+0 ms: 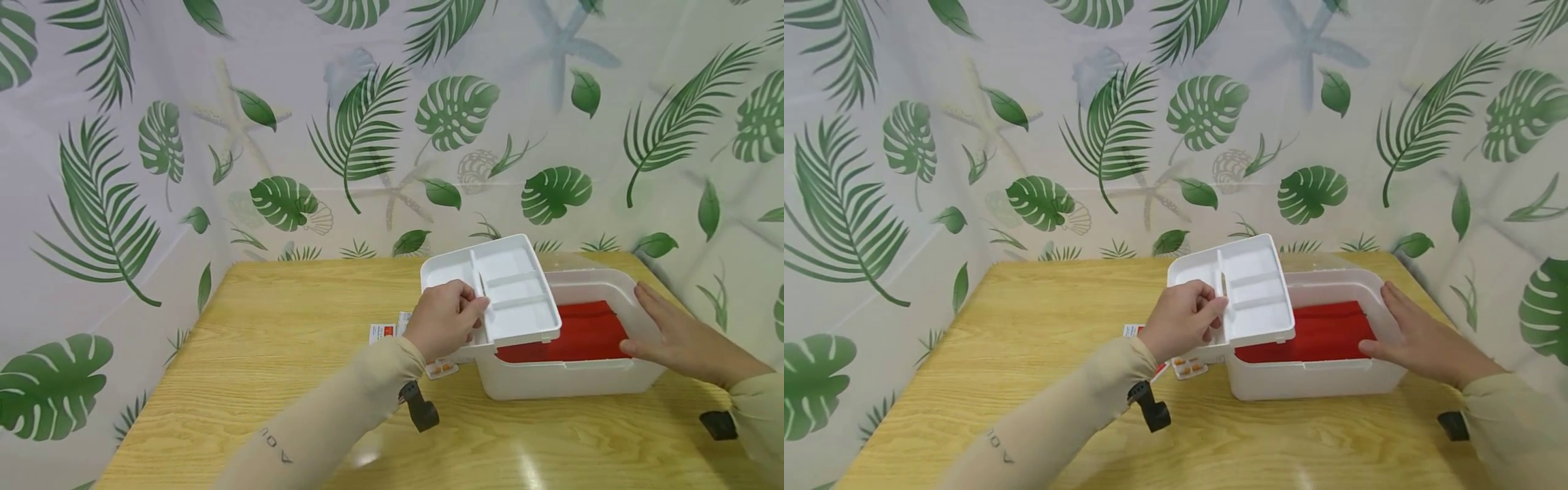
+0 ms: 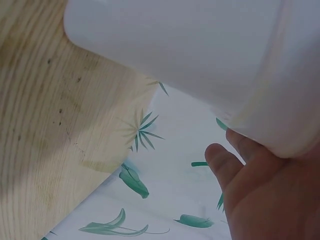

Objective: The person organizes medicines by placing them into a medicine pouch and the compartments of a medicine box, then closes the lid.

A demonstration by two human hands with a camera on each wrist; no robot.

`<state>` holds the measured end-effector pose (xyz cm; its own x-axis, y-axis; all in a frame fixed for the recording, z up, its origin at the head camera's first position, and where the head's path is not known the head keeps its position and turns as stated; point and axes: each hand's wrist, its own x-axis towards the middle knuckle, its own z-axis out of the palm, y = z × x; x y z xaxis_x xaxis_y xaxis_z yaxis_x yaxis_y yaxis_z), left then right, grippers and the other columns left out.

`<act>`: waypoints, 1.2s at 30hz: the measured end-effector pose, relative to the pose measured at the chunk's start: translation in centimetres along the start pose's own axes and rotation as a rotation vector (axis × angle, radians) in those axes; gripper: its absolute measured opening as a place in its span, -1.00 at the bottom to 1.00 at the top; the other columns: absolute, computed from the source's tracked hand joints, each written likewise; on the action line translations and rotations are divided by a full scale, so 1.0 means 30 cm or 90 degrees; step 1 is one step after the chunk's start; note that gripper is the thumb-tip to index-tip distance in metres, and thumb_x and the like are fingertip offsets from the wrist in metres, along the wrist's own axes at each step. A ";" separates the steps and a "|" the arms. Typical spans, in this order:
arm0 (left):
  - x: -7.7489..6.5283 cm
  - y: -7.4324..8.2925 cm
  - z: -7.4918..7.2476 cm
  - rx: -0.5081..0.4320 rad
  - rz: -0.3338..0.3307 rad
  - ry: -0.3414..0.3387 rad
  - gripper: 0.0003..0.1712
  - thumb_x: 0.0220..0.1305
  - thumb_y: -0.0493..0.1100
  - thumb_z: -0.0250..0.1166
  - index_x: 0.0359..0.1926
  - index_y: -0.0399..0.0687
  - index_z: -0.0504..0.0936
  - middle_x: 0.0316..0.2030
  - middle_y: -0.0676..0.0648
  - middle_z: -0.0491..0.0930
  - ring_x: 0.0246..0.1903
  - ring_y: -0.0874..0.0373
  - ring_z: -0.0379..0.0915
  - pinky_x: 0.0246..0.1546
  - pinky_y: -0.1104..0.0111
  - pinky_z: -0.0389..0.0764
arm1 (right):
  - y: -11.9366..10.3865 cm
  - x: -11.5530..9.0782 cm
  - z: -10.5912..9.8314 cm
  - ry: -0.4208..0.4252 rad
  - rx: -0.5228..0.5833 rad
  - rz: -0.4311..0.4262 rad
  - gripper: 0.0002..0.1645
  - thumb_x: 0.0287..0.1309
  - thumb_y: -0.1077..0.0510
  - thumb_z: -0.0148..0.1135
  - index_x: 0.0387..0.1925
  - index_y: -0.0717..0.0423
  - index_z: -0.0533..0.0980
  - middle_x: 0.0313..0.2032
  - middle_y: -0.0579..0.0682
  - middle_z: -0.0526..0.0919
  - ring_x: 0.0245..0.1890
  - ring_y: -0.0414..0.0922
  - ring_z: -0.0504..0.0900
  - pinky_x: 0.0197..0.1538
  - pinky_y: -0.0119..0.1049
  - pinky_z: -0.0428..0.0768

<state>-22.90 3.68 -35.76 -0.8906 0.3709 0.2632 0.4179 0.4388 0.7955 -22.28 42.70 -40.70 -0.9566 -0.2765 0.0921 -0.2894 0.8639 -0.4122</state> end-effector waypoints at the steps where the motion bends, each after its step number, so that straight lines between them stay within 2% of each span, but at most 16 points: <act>1: 0.004 0.006 0.010 -0.008 -0.001 -0.002 -0.76 0.39 -0.03 0.16 -0.38 -0.05 0.50 -0.64 0.09 0.54 -0.72 0.29 0.46 -0.63 0.47 0.47 | -0.001 0.000 0.000 -0.001 0.000 0.003 0.26 0.15 -0.15 0.28 0.46 0.30 -0.33 0.45 0.35 -0.33 0.42 0.35 -0.28 0.29 0.40 -0.18; 7: 0.043 0.052 0.065 -0.052 0.004 0.004 -0.76 0.39 -0.03 0.17 -0.39 -0.03 0.49 -0.62 0.08 0.54 -0.71 0.30 0.46 -0.63 0.50 0.47 | -0.003 -0.005 -0.002 -0.004 -0.005 0.004 0.25 0.16 -0.15 0.26 0.45 0.32 -0.33 0.44 0.39 -0.32 0.42 0.35 -0.29 0.29 0.39 -0.19; 16: 0.085 0.101 0.164 -0.106 -0.020 0.010 -0.77 0.38 -0.04 0.18 -0.39 -0.02 0.47 -0.62 0.11 0.53 -0.73 0.33 0.48 -0.63 0.52 0.49 | 0.001 -0.002 -0.008 0.002 0.004 0.003 0.25 0.16 -0.13 0.27 0.46 0.28 -0.35 0.45 0.33 -0.37 0.42 0.35 -0.29 0.23 0.46 -0.13; 21: 0.098 0.107 0.207 -0.073 -0.031 0.036 -0.76 0.37 -0.01 0.19 -0.41 0.01 0.48 -0.65 0.16 0.50 -0.77 0.37 0.43 -0.65 0.53 0.45 | 0.002 -0.003 -0.011 0.003 0.010 0.005 0.26 0.16 -0.14 0.27 0.47 0.24 -0.37 0.46 0.30 -0.40 0.41 0.37 -0.29 0.16 0.52 -0.07; 24: 0.105 0.111 0.222 -0.062 -0.019 0.055 -0.77 0.37 0.00 0.18 -0.40 0.02 0.49 -0.66 0.18 0.49 -0.78 0.39 0.41 -0.66 0.54 0.43 | 0.004 -0.007 -0.009 0.006 0.009 0.006 0.24 0.17 -0.14 0.26 0.47 0.22 -0.36 0.46 0.28 -0.40 0.41 0.38 -0.27 0.13 0.54 -0.05; 28: 0.105 0.104 0.247 -0.039 -0.016 0.058 -0.76 0.39 0.00 0.17 -0.40 0.03 0.48 -0.67 0.22 0.48 -0.80 0.43 0.39 -0.66 0.55 0.39 | 0.008 -0.012 -0.002 0.014 0.024 -0.005 0.22 0.17 -0.09 0.27 0.47 0.24 -0.33 0.47 0.27 -0.39 0.42 0.36 -0.29 0.17 0.51 -0.10; 31: 0.096 0.092 0.270 0.005 -0.021 0.049 -0.76 0.40 -0.02 0.14 -0.41 0.02 0.47 -0.67 0.24 0.46 -0.80 0.45 0.37 -0.66 0.58 0.38 | 0.007 -0.014 0.003 0.015 0.025 -0.013 0.20 0.18 -0.06 0.27 0.47 0.27 -0.32 0.46 0.28 -0.38 0.42 0.34 -0.29 0.22 0.48 -0.13; 36: 0.092 0.082 0.292 0.103 0.002 0.054 -0.74 0.42 -0.02 0.12 -0.41 0.00 0.50 -0.63 0.21 0.43 -0.68 0.40 0.33 -0.62 0.59 0.34 | 0.002 -0.012 0.000 0.007 0.002 -0.006 0.20 0.20 -0.11 0.24 0.47 0.24 -0.35 0.46 0.28 -0.40 0.42 0.34 -0.30 0.23 0.46 -0.12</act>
<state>-22.75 12.95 -37.87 -0.8983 0.3050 0.3163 0.4381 0.5660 0.6984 -21.95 42.84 -40.77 -0.9543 -0.2794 0.1063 -0.2980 0.8600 -0.4143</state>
